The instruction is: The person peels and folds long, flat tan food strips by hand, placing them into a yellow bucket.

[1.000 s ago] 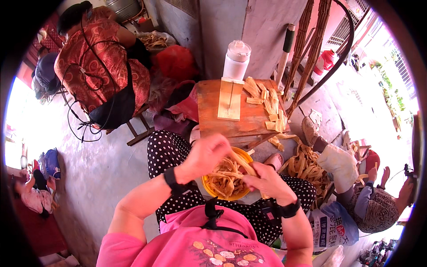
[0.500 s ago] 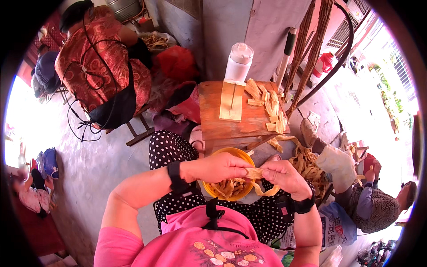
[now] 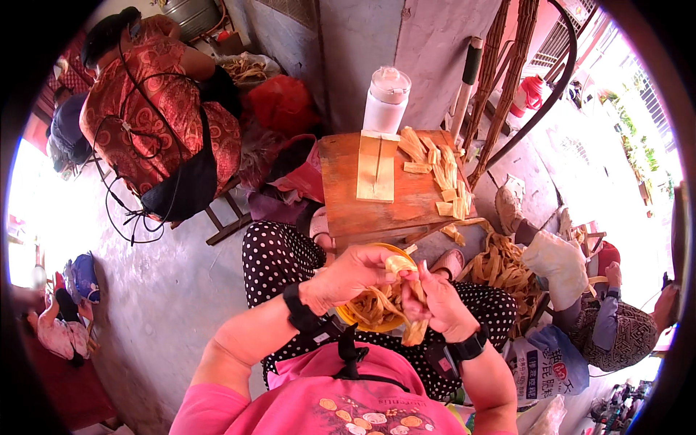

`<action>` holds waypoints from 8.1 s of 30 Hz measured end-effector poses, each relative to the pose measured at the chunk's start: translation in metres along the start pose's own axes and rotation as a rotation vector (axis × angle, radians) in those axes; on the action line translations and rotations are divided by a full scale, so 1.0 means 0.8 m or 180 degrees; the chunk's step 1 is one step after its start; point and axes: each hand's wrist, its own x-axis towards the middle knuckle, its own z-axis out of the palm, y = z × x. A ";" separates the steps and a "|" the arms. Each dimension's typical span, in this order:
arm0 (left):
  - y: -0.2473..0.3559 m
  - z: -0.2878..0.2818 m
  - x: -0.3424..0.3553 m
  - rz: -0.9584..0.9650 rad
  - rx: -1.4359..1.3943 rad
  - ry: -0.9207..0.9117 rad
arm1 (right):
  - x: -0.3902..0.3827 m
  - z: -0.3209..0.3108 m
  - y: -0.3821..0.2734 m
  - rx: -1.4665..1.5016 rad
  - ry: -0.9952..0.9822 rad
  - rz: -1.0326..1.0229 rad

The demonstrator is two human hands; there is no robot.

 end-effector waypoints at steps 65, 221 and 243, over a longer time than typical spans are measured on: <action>0.023 -0.021 0.020 -0.0163 0.2052 -0.0191 | 0.010 -0.010 -0.032 -0.3375 0.0653 -0.1703; -0.005 0.024 0.014 0.1814 0.4132 0.0496 | 0.059 -0.033 0.028 0.1521 -0.0195 -0.0320; -0.018 -0.004 0.034 0.0968 0.2996 0.0581 | 0.045 -0.047 0.010 -0.0137 0.0321 -0.1333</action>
